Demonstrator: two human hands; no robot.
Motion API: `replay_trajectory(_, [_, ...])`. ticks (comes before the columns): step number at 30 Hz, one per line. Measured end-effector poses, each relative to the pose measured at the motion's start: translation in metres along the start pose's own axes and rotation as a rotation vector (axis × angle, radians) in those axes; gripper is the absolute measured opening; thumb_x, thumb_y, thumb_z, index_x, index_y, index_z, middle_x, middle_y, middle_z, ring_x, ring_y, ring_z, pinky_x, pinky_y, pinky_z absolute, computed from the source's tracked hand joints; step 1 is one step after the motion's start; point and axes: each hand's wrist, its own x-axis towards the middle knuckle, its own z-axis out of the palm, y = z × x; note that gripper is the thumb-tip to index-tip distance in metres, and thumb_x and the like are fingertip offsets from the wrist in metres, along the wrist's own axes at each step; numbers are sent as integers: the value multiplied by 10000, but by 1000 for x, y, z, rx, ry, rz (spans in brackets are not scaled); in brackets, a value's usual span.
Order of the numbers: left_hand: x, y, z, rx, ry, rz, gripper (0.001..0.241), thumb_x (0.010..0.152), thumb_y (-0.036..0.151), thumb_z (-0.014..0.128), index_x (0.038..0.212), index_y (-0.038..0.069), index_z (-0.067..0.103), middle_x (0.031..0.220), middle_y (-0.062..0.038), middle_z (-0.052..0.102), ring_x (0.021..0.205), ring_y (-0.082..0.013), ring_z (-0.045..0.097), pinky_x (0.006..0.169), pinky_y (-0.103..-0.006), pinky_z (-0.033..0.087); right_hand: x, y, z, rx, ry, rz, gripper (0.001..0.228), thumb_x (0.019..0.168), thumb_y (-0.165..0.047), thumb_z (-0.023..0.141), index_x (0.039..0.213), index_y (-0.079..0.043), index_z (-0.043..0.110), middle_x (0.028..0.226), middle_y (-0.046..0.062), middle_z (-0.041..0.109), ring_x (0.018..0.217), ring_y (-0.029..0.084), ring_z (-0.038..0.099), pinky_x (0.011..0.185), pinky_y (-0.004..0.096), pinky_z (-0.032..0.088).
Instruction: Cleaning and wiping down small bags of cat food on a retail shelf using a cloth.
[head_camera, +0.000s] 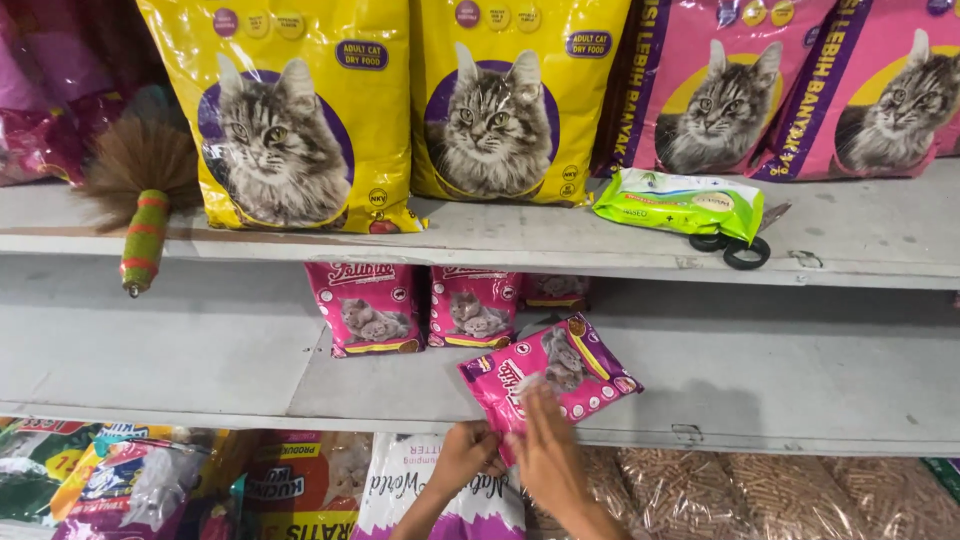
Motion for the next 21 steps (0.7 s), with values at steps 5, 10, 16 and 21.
replay_trajectory(5, [-11,5,-5,125,-31,164,161,924,4,530,826,19,656,746,-107,746,650,-190,725,585,-326,622,-5,-17,-33,154,-93,-302,678,1045,-427,375,1586,-36,257,1663,120,265,1548,226,230,1274,424,85])
replay_trajectory(10, [-10,-3,-3,0,0,36,190,1011,113,624,866,-9,646,724,-155,715,643,-254,774,527,-346,694,-5,-5,-17,-220,94,-362,816,1029,-671,245,1606,-96,199,1682,68,214,1570,176,191,1311,425,50])
replay_trajectory(16, [-9,-1,-3,-127,-15,-43,186,1007,72,643,844,-16,624,728,-191,690,659,-293,804,550,-355,684,7,34,-9,-346,91,-152,868,1037,-682,16,1601,-29,110,1693,142,131,1566,241,138,1321,402,77])
replay_trajectory(21, [-12,7,-1,-71,-3,-68,158,1007,82,632,982,-59,698,870,-225,755,672,-277,805,563,-330,700,25,79,-36,-80,39,123,736,987,-476,511,1487,37,344,1514,222,454,1392,326,452,1209,506,360])
